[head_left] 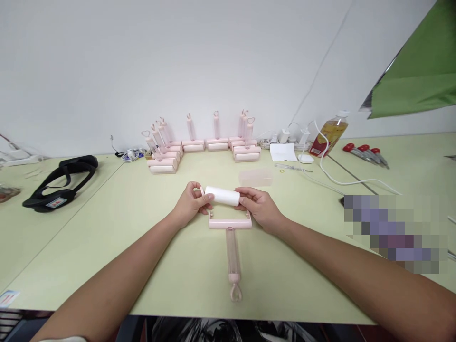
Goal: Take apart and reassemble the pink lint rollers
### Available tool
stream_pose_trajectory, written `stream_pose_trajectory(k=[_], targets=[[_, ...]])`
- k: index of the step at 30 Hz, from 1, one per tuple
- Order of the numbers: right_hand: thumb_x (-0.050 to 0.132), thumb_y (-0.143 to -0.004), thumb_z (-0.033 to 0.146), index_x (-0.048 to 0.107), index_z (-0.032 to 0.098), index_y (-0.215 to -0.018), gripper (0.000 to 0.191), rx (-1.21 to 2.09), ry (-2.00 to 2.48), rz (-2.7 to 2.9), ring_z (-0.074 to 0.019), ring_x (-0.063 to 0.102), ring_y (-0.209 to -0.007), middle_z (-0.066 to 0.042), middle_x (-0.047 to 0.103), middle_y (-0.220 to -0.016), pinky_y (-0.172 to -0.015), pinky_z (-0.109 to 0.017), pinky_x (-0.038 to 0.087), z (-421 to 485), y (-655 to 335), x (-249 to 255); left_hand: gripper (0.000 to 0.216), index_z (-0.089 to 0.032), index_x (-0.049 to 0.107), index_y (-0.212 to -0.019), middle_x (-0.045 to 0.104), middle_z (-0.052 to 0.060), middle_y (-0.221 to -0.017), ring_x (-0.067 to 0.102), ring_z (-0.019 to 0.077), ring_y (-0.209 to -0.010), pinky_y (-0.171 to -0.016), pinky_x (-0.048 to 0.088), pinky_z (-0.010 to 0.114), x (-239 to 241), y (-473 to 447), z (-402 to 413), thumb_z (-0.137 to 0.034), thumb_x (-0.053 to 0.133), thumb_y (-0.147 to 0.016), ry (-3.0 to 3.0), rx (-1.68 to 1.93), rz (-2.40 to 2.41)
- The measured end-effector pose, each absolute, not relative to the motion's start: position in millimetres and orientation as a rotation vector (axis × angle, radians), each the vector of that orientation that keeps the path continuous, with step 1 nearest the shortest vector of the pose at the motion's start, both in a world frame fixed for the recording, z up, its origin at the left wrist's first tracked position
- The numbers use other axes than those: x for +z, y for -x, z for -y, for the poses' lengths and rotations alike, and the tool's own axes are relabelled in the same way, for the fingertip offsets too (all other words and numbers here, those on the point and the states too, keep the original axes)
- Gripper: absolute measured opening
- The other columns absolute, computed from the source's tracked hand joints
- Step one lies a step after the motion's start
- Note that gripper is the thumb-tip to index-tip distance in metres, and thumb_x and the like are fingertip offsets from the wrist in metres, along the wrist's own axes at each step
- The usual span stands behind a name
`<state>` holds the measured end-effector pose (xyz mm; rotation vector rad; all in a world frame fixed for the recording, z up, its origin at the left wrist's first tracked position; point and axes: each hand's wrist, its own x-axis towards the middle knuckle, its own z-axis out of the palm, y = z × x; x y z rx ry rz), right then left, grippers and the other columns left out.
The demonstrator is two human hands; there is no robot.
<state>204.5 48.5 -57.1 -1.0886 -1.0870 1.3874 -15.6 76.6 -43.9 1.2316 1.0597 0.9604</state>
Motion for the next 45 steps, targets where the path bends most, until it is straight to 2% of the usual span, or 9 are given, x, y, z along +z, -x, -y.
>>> stream_pose_trajectory(k=[9,14,20,26,31,45], targets=[[0.076,-0.066,0.025,0.069,0.018,-0.099,0.034,1.408,1.09,1.071,-0.017,0.068,-0.082,-0.003,0.07,-0.094,-0.083,-0.038,0.06,-46.3,-204.9,-52.6,0.056,-0.023,0.035,-0.091,0.059,-0.006,-0.073,0.068,0.0158,-0.056,-0.043,0.05,0.021,-43.8,15.6,-77.1,-0.04,0.081,-0.064,-1.207,0.972,-1.053],[0.075,-0.066,0.029,0.067,0.017,-0.099,0.036,1.422,1.091,1.082,-0.0165,0.067,-0.079,-0.003,0.068,-0.092,-0.082,-0.039,0.059,-45.8,-204.8,-51.1,0.057,-0.023,0.034,-0.09,0.06,-0.006,-0.073,0.067,0.0154,-0.056,-0.042,0.049,0.02,-42.7,14.8,-76.6,-0.041,0.082,-0.064,-1.198,0.975,-1.059],[0.076,-0.067,0.028,0.058,0.021,-0.099,0.037,1.35,1.026,1.127,-0.0147,0.065,-0.083,-0.002,0.061,-0.106,-0.08,-0.035,0.057,-46.3,-207.1,-56.7,0.058,-0.023,0.035,-0.091,0.06,-0.006,-0.072,0.068,0.0156,-0.056,-0.042,0.049,0.02,-43.3,14.8,-76.4,-0.041,0.082,-0.064,-1.202,0.979,-1.056],[0.078,-0.066,0.029,0.055,0.022,-0.096,0.039,1.322,1.024,1.192,-0.0142,0.065,-0.078,-0.002,0.059,-0.106,-0.059,-0.024,0.049,-46.7,-209.4,-60.8,0.058,-0.023,0.035,-0.089,0.059,-0.006,-0.072,0.068,0.0164,-0.057,-0.042,0.048,0.021,-43.4,15.0,-76.2,-0.044,0.082,-0.063,-1.214,0.978,-1.067],[0.08,-0.06,0.03,0.056,0.021,-0.094,0.042,1.337,1.077,1.175,-0.0151,0.064,-0.074,-0.003,0.059,-0.104,-0.05,-0.022,0.041,-46.2,-207.0,-55.9,0.057,-0.023,0.035,-0.089,0.059,-0.006,-0.072,0.068,0.016,-0.056,-0.042,0.048,0.02,-43.6,15.1,-76.6,-0.043,0.082,-0.063,-1.21,0.973,-1.068],[0.076,-0.067,0.03,0.056,0.021,-0.091,0.033,1.302,1.042,1.193,-0.0137,0.066,-0.065,0.002,0.058,-0.094,-0.051,-0.024,0.04,-48.5,-208.9,-60.0,0.054,-0.022,0.037,-0.088,0.06,-0.006,-0.068,0.067,0.0143,-0.056,-0.045,0.048,0.02,-44.4,17.4,-77.4,-0.044,0.081,-0.065,-1.239,0.896,-1.032]])
